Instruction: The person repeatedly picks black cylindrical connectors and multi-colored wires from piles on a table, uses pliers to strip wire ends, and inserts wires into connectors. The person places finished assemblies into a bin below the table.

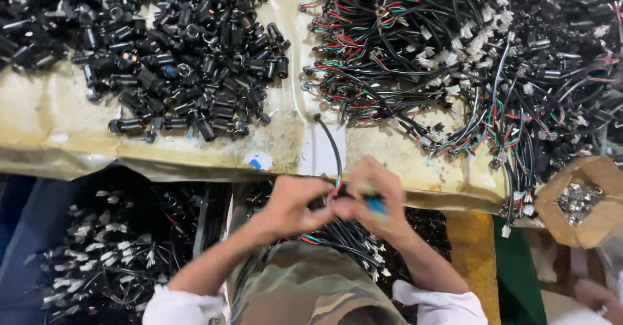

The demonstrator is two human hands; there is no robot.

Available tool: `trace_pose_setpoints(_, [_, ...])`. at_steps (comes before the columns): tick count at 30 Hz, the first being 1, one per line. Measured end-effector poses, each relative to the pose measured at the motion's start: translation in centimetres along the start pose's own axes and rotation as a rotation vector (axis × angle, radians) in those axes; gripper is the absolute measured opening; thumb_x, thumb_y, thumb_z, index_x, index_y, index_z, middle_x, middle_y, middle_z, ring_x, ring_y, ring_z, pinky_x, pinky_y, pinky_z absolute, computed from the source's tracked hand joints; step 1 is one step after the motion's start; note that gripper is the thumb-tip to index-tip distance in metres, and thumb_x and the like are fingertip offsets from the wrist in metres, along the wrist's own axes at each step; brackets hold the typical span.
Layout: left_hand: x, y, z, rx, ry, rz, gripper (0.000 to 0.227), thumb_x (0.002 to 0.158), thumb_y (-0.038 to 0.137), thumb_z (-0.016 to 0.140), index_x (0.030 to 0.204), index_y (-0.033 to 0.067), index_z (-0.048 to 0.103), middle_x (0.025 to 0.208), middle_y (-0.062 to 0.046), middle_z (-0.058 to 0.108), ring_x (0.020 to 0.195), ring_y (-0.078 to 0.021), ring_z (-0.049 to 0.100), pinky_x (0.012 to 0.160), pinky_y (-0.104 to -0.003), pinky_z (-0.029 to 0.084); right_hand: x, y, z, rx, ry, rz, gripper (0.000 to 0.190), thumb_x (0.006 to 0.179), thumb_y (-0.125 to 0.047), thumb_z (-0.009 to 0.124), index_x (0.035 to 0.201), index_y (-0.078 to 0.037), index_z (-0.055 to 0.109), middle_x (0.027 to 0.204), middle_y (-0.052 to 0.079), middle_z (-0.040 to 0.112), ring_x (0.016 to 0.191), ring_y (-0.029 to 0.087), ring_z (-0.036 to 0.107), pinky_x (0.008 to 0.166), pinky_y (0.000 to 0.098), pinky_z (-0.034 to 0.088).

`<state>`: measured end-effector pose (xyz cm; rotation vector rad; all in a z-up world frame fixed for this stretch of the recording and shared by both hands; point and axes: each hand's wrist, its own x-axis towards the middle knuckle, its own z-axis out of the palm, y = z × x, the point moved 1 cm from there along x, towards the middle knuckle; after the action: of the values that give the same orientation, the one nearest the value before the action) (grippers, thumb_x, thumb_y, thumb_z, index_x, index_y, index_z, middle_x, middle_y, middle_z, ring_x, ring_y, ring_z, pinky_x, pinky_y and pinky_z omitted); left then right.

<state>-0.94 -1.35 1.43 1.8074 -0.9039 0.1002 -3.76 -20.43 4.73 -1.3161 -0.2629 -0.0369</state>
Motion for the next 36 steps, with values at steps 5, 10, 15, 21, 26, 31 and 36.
trace_pose_setpoints(5, [-3.6,1.6,5.0,0.069,-0.076,0.044,0.029,0.068,0.024,0.089,0.076,0.0097,0.065,0.066,-0.009,0.06,0.055,-0.0302,0.061,0.049,-0.042,0.045,-3.6,0.7,-0.8,0.846,-0.285,0.073,0.059,0.097,-0.057,0.068,0.08,-0.01,0.037,0.07,-0.001,0.038,0.053,0.008,0.03,0.049,0.0254,0.027])
trace_pose_setpoints(10, [-3.8,1.8,5.9,-0.164,-0.013,-0.103,0.021,0.073,0.016,0.087,0.082,0.0104,0.068,0.067,-0.007,0.061,0.055,-0.0273,0.063,0.049,-0.037,0.047,-5.1,2.8,-0.1,0.699,-0.091,0.072,0.056,0.095,-0.055,0.069,0.073,-0.011,0.043,0.063,-0.001,0.039,0.047,0.008,0.028,0.041,0.0267,0.026])
trace_pose_setpoints(15, [0.4,1.1,3.9,-0.094,-0.099,-0.043,0.021,0.075,0.02,0.082,0.09,0.0107,0.07,0.079,-0.009,0.065,0.068,-0.0303,0.066,0.059,-0.04,0.051,-3.3,4.4,-2.7,0.545,-0.083,0.036,0.05,0.099,-0.05,0.07,0.083,-0.01,0.045,0.074,0.001,0.041,0.057,0.013,0.032,0.051,0.029,0.028])
trace_pose_setpoints(21, [0.9,1.0,-0.4,0.178,-0.291,-0.015,0.031,0.074,0.025,0.077,0.103,0.0115,0.075,0.081,-0.008,0.067,0.079,-0.0312,0.068,0.067,-0.044,0.049,6.6,5.8,-11.3,-0.497,0.076,0.037,0.019,0.089,-0.004,0.078,0.095,-0.006,0.059,0.094,0.009,0.072,0.073,0.015,0.066,0.061,0.0338,0.053])
trace_pose_setpoints(26, [-0.2,1.7,0.3,-0.077,-0.254,-0.133,0.029,0.079,0.023,0.073,0.105,0.0117,0.077,0.087,-0.008,0.072,0.081,-0.0298,0.069,0.069,-0.041,0.052,15.0,5.8,-16.1,-1.485,-0.114,-0.301,0.027,0.075,-0.008,0.08,0.09,-0.003,0.058,0.142,0.01,0.062,0.082,0.036,0.071,0.062,0.0446,0.054])
trace_pose_setpoints(31, [0.0,1.8,1.7,-0.305,-0.366,-0.09,0.03,0.082,0.022,0.071,0.108,0.0084,0.075,0.088,-0.011,0.071,0.086,-0.0299,0.07,0.074,-0.041,0.053,20.3,8.4,-17.6,-1.708,-0.226,-0.105,0.041,0.069,-0.003,0.075,0.106,-0.004,0.058,0.137,0.009,0.054,0.077,0.041,0.068,0.066,0.0525,0.054])
trace_pose_setpoints(36, [-0.7,1.8,1.9,-0.436,-0.461,-0.076,0.032,0.083,0.02,0.069,0.111,0.0067,0.075,0.092,-0.012,0.073,0.088,-0.0291,0.071,0.078,-0.038,0.055,16.0,10.8,-16.6,-1.701,0.016,-0.026,0.055,0.067,-0.008,0.078,0.116,-0.006,0.055,0.121,0.013,0.053,0.075,0.042,0.067,0.064,0.0545,0.053])
